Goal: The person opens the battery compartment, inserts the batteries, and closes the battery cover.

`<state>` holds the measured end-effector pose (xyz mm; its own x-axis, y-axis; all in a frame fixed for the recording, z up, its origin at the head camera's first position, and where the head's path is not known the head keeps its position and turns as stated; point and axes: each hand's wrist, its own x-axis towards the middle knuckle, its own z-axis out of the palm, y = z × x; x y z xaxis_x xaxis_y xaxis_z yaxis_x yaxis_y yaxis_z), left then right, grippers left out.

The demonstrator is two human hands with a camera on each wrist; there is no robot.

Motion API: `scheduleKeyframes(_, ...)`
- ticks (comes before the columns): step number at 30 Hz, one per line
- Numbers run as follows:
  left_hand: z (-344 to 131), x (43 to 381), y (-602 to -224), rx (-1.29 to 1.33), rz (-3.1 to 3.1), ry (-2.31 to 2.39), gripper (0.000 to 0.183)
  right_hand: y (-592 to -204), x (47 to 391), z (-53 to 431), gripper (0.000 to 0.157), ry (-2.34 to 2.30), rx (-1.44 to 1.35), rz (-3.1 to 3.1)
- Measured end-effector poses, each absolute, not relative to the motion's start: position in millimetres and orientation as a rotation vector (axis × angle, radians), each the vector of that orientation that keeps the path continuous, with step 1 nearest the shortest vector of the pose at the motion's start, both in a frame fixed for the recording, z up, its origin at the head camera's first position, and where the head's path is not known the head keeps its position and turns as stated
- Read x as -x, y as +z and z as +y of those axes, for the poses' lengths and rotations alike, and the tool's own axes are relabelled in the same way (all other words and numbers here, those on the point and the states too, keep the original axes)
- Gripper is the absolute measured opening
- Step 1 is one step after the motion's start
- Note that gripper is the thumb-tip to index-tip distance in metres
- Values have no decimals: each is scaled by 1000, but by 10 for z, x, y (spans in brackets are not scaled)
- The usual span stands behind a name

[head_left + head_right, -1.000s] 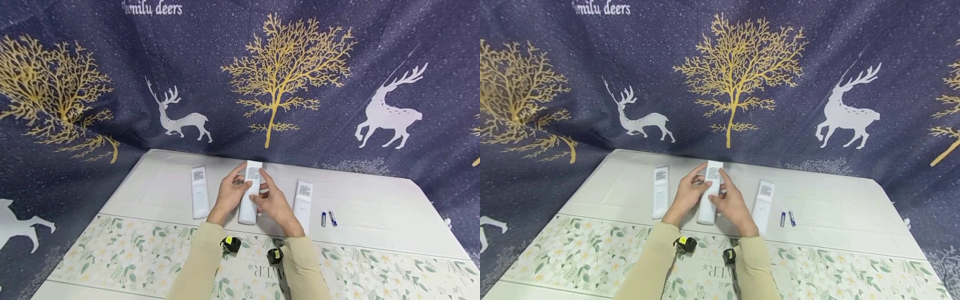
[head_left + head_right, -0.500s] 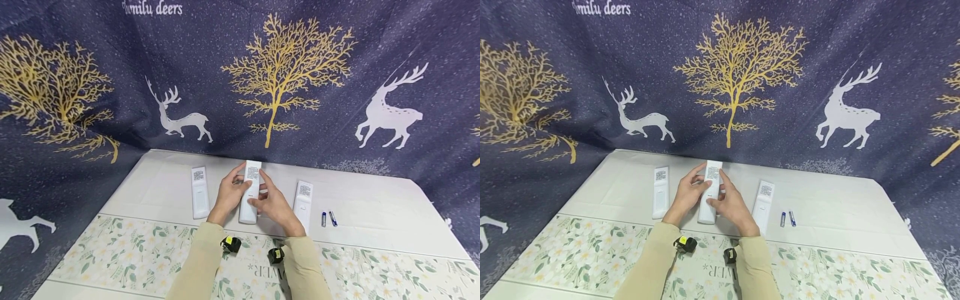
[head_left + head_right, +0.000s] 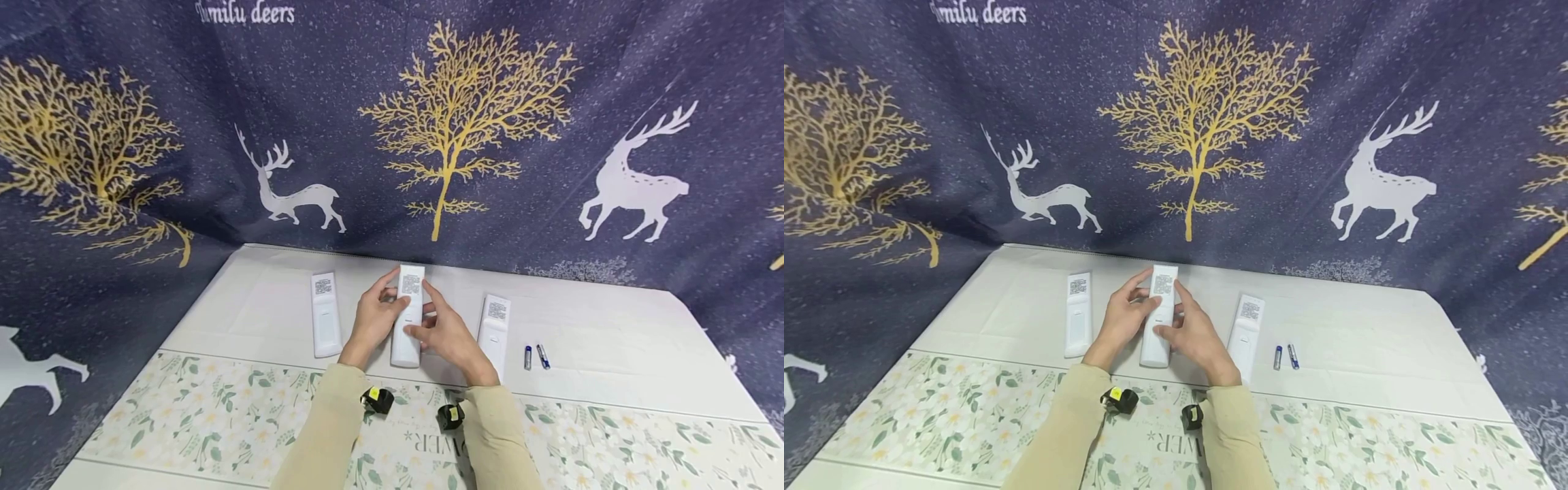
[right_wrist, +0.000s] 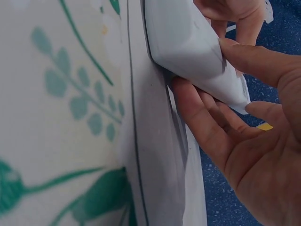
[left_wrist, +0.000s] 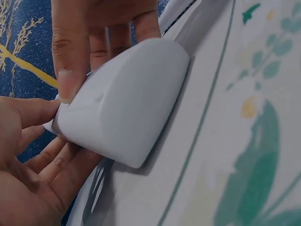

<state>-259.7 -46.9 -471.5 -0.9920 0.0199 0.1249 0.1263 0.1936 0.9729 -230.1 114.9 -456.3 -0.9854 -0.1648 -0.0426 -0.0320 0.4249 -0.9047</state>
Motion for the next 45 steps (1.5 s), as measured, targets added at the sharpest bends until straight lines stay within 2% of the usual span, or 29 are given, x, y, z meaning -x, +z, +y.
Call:
scheduleKeyframes(29, -480, 2606, -4742, -59, -2385, -1948, 67, -4579, 2269, 1185, 90, -1572, 180, 2478)
scheduleKeyframes(45, -493, 2608, -4740, -83, -2422, -1929, 68, -4576, 2269, 1187, 82, -1477, 140, 2574)
